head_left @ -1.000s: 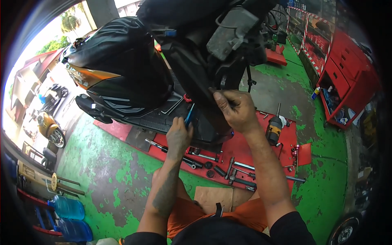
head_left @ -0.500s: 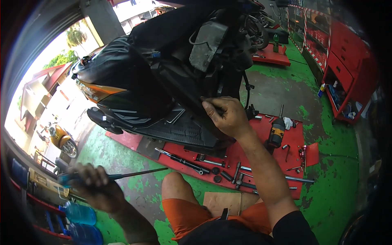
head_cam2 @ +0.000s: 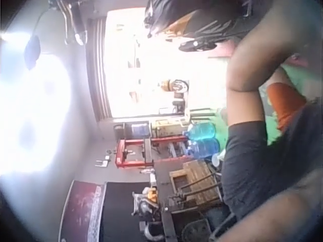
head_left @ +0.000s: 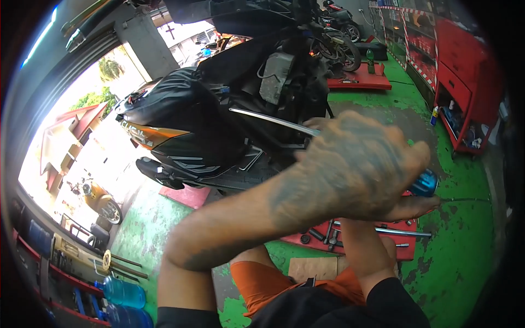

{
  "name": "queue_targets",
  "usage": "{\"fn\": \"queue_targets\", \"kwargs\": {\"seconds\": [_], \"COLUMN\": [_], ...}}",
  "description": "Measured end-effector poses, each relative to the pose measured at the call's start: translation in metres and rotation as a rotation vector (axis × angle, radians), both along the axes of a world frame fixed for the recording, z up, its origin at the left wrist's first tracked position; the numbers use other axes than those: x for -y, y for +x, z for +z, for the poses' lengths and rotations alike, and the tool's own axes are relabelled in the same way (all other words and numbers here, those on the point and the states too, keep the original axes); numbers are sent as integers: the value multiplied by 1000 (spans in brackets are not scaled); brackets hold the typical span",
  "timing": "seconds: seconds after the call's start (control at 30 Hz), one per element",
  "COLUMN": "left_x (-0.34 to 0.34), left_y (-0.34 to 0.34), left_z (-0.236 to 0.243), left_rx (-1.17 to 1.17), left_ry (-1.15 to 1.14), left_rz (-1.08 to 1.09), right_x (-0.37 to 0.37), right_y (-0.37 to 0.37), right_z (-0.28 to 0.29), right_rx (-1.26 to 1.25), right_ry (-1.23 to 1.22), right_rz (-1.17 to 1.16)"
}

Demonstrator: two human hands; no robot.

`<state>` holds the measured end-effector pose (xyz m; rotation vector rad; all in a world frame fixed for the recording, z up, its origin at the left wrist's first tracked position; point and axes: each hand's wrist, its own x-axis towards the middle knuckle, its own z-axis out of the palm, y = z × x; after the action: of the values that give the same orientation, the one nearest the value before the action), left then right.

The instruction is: Repairing and disassembling body panels and components of a motorcycle.

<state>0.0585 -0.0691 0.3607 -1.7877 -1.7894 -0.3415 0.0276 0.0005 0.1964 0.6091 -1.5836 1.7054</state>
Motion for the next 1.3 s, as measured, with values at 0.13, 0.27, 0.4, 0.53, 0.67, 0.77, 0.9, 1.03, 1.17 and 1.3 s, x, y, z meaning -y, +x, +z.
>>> {"fn": "queue_targets", "kwargs": {"seconds": [0.13, 0.27, 0.4, 0.53, 0.67, 0.77, 0.9, 1.03, 1.17, 1.3], "left_x": [13, 17, 23, 52, 94, 83, 78, 80, 81, 81], "left_y": [-21, -44, -50, -60, -66, -79, -107, -116, -122, -124], "left_z": [-26, -50, -66, -71, -133, -138, -112, -108, -109, -108], "left_rx": [3, -105, -125, -155, 993, 1481, 1539, 1543, 1520, 1516], "left_ry": [-265, -51, -6, 358, 1039, 919, 1085, 1083, 1053, 1045], "left_rz": [272, 61, 12, 117, 66, -273, -384, -391, -390, -362], "right_x": [-39, -55, -61, -68, -74, -73, -65, -67, -64, -64], "right_y": [44, 79, 77, 76, 74, 71, 55, 46, 43, 40], "right_z": [-5, 13, 24, 27, 14, 15, 26, 35, 35, 29], "right_rx": [84, 152, 318, 371, 307, 294, 277, 267, 297, 293], "right_ry": [-390, -673, -11, 10, -120, -116, 111, 165, 145, 119], "right_rz": [303, 448, -50, -91, -145, -147, -210, -175, -168, -152]}}
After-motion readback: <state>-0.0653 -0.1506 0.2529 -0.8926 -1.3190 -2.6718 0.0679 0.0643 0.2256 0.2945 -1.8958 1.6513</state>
